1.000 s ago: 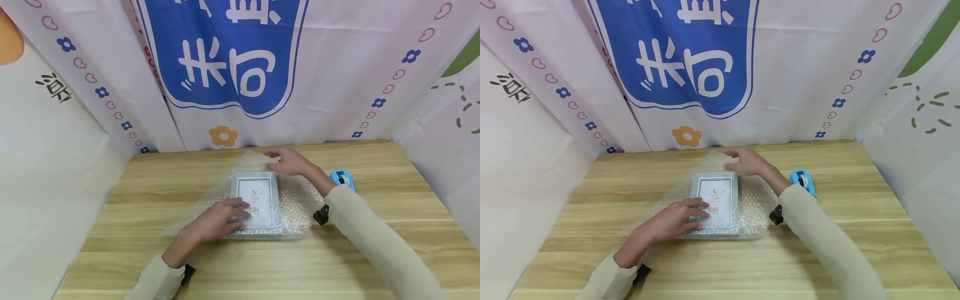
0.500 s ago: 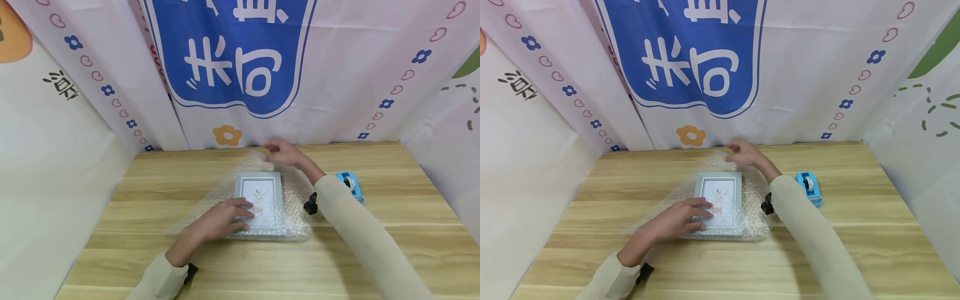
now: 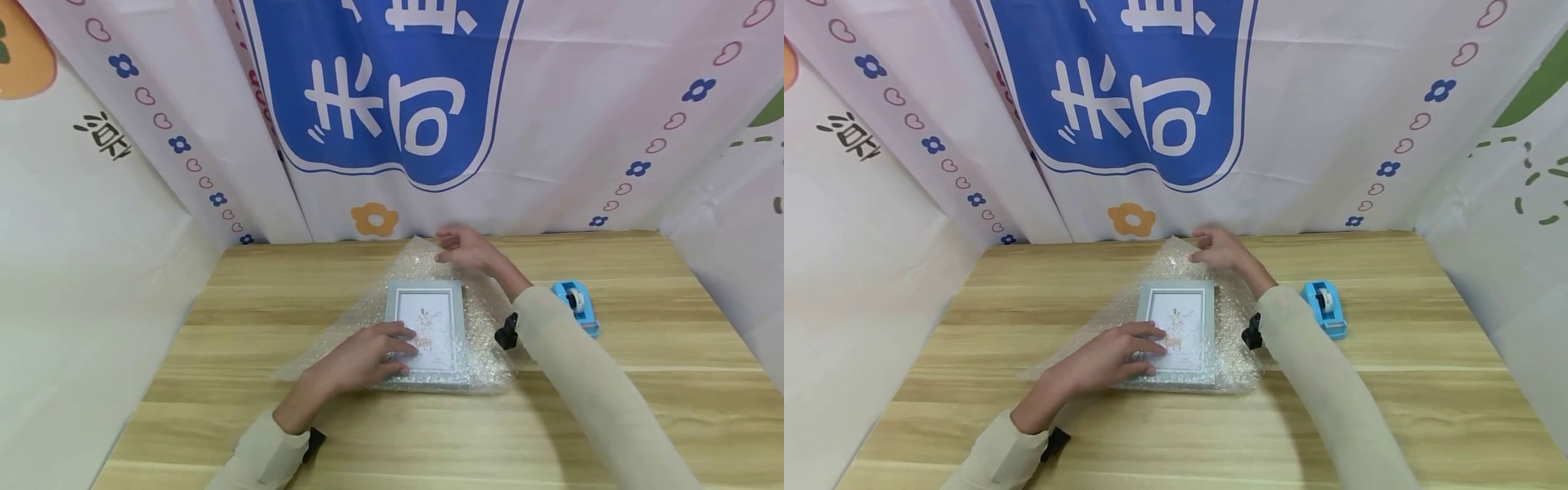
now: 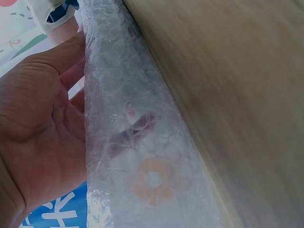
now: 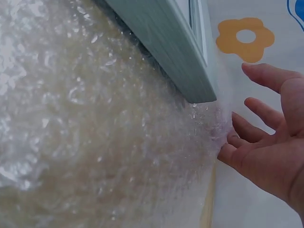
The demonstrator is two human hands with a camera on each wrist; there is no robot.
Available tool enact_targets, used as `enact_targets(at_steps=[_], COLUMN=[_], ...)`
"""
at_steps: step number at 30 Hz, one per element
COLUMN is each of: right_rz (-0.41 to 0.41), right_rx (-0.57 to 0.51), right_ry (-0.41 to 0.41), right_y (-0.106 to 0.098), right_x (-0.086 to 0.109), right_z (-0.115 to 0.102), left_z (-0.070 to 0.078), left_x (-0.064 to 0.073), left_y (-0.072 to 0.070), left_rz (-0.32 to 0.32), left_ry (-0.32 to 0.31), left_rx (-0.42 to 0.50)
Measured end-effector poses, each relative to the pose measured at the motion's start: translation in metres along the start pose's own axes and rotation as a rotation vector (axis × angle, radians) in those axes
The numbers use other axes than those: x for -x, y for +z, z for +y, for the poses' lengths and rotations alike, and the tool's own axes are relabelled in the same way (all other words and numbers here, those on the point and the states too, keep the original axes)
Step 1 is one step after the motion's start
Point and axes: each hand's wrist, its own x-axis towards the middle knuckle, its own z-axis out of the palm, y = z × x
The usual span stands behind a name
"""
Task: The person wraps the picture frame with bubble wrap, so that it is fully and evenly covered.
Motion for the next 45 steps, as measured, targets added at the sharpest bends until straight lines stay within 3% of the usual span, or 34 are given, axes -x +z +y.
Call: enact_targets(at_steps=[8,24,45], right_rz=[0.021,-0.005,-0.148], right_rx=[-0.007,0.120,0.111], right_ry=[-0.004,-0.253,-0.292], right_y=[-0.002,0.008,0.021], right_x=[0.009,0.038,0.059], right_z=[-0.008,-0.023,-0.008], left_z=[0.002,0.002,0.006], left_x=[-0.001,-0.001,-0.003], left_y=[0.000,-0.001,-0.001], left_rz=[-0.008,-0.001,-0.034], left_ry=[-0.011,-0.020,-0.080], left_rx=[0.017,0.021,0.065])
